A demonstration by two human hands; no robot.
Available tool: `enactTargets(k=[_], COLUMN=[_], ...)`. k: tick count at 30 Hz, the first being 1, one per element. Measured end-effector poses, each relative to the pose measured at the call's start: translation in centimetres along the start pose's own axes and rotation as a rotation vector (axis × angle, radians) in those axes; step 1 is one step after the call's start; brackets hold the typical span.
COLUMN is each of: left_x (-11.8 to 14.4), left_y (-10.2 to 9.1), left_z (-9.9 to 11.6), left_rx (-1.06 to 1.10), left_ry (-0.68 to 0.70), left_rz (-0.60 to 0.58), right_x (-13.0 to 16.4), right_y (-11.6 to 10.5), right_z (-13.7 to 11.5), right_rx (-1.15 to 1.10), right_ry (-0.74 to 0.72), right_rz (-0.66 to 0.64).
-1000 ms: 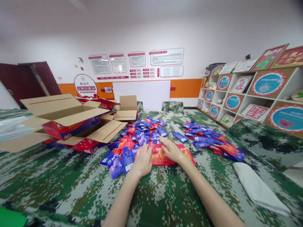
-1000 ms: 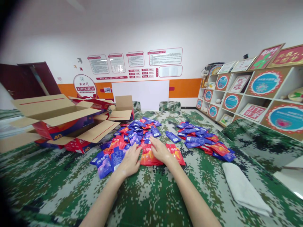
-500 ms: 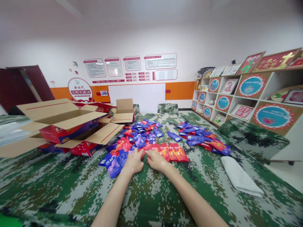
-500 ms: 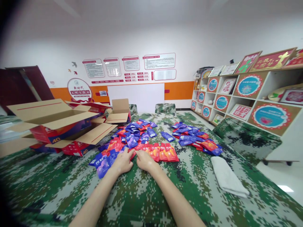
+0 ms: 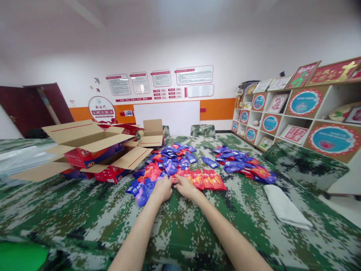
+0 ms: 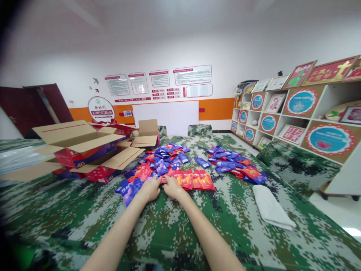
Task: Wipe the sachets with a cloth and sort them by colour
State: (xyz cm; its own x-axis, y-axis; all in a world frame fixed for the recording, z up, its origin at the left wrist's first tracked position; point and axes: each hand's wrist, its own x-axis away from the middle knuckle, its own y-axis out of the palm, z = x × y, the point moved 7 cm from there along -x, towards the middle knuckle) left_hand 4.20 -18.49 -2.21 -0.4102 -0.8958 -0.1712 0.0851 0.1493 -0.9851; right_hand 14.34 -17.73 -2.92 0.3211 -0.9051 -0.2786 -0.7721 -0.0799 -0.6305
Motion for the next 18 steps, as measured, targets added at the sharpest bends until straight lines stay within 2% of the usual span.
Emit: enactTargets(k=[5,9,11,14,18], left_x=[0.8,1.6,1.9,1.9,1.1], left_y=[-1.4,-3.7,-4.9,-6.4,-7.0], left_z=[-0.7,0.3,1.9,5.4,11.1], left_rx=[0.021,0.104,0.160,0.256,0.414], left_ry=[-0.041,-0.034,0.020,0.130,0.280], left_rz=[0.089,0.195,0.245,0.307,0.328], right_x=[-0.1,-0.1,-0.1,0.5,2.4], right_y=[0.4,0.3,-0.9,-3.4,-7.5], right_z=[0.5,-0.2,-0.5,-0.6,0.9], right_rx=[-0.082,-0.336,-0.362,-0.361,-0.562], right_ry=[0.058,0.101,0.117,0.123,0.116], right_rz=[0.006,0.062,0.170,0.291,0.308])
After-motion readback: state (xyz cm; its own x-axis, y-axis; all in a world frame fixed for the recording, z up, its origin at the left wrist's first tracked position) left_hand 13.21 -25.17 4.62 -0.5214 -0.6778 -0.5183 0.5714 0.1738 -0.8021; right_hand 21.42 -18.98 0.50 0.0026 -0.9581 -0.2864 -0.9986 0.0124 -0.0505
